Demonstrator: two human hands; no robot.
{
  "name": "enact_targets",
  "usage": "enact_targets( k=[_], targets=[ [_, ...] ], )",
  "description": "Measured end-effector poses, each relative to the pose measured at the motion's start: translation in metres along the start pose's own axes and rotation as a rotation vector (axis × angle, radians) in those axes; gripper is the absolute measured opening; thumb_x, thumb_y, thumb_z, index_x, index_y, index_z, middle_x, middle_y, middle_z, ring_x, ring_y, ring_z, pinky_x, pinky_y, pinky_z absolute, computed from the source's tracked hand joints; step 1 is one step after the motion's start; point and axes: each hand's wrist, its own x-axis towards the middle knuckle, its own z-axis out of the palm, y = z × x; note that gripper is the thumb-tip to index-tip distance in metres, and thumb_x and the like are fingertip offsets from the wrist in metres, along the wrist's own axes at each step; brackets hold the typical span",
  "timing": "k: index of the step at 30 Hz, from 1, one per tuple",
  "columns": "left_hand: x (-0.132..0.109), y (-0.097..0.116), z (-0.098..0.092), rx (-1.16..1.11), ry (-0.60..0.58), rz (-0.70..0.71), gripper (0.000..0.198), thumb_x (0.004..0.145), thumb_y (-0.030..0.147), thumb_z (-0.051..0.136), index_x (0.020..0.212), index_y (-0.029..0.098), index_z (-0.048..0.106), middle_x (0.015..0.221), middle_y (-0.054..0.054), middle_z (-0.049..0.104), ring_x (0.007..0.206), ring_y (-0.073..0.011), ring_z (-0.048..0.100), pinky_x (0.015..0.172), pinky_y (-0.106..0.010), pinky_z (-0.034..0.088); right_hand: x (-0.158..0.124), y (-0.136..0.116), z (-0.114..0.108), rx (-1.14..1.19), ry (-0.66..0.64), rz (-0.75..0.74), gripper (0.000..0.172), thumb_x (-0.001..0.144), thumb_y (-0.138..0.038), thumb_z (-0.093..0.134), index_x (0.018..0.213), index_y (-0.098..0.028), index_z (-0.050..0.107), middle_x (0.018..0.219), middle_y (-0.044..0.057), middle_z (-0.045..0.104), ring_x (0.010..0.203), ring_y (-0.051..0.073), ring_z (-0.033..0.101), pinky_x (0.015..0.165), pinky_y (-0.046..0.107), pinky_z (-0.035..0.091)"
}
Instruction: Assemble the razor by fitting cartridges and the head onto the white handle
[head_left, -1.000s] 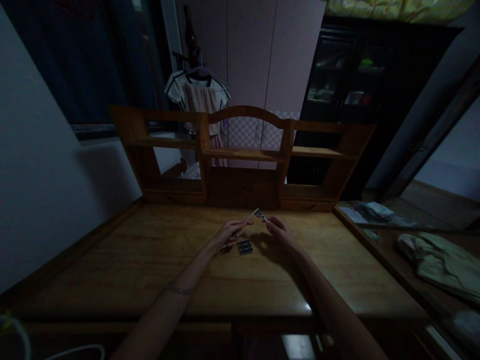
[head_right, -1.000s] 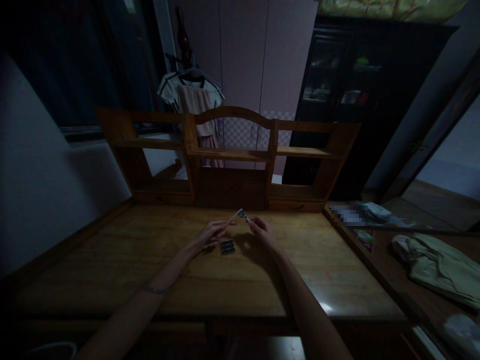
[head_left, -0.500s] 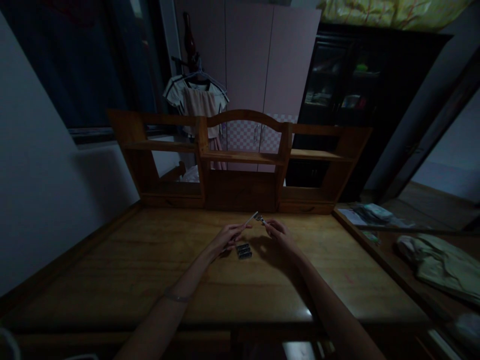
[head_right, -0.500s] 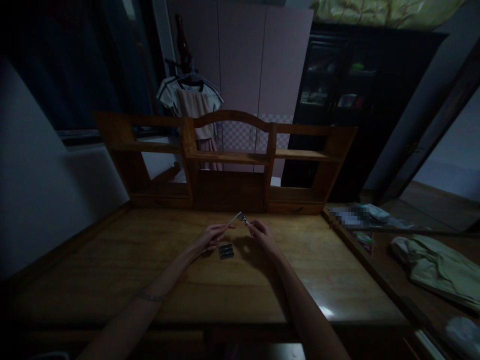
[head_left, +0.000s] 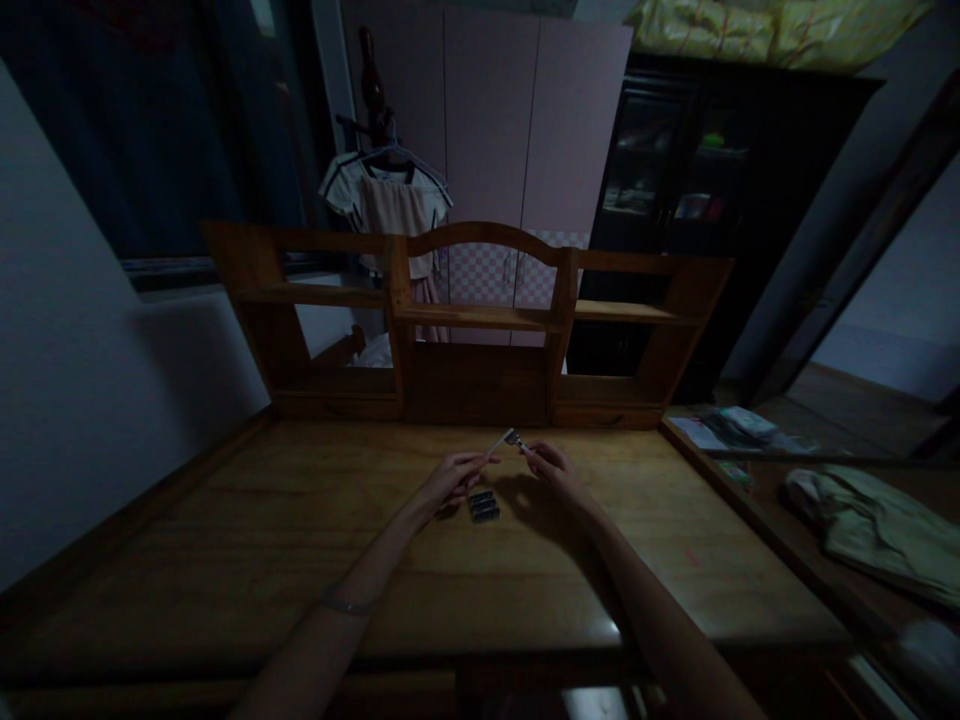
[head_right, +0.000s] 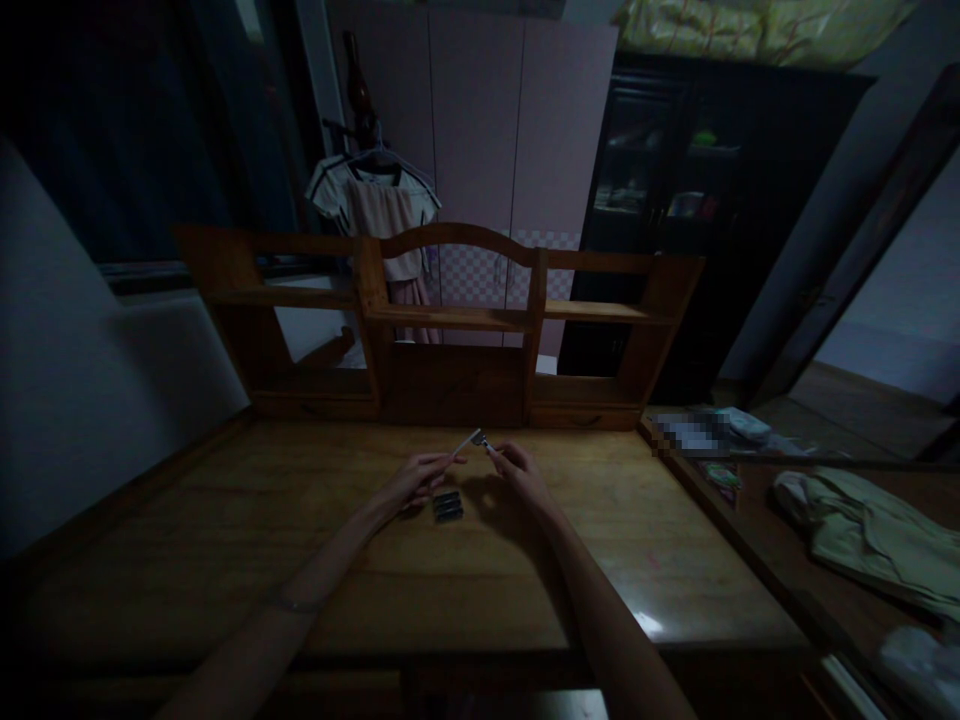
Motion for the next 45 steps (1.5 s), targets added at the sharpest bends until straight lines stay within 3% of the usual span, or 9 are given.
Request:
enact_targets(
  k=[13,45],
  targets=[
    [-0.0014,0.0021,0.0024,-0.001,0.004,-0.006,0.048,0.078,0.054,0.055,0.104,0.014,0.064,0.052,0.008,0.033,0.035,-0.0018,0.017,0.032,-0.016,0.012,0.0002,-0.0008,0.0015,0.018,0.008,0.041,0.034,0.078,-0.054,0.057,0.084,-0.021,0.06,0.067,-0.002,0.045,0.062,0.014,0.04,0.055,0.025,0.031],
    [-0.0062,0.0043,0.0051,0.026,-0.035,-0.021,0.051,0.077,0.055,0.055,0.104,0.013,0.064,0.052,0.008,0.033,0.036,-0.0018,0.015,0.034,-0.017,0.011,-0.0014,0.0002,0.0024,-0.023,-0.001,0.041,0.031,0.077,-0.05,0.058,0.087,-0.022,0.064,0.072,0.0,0.052,0.066,0.015,0.045,0.057,0.025,0.033]
  ],
)
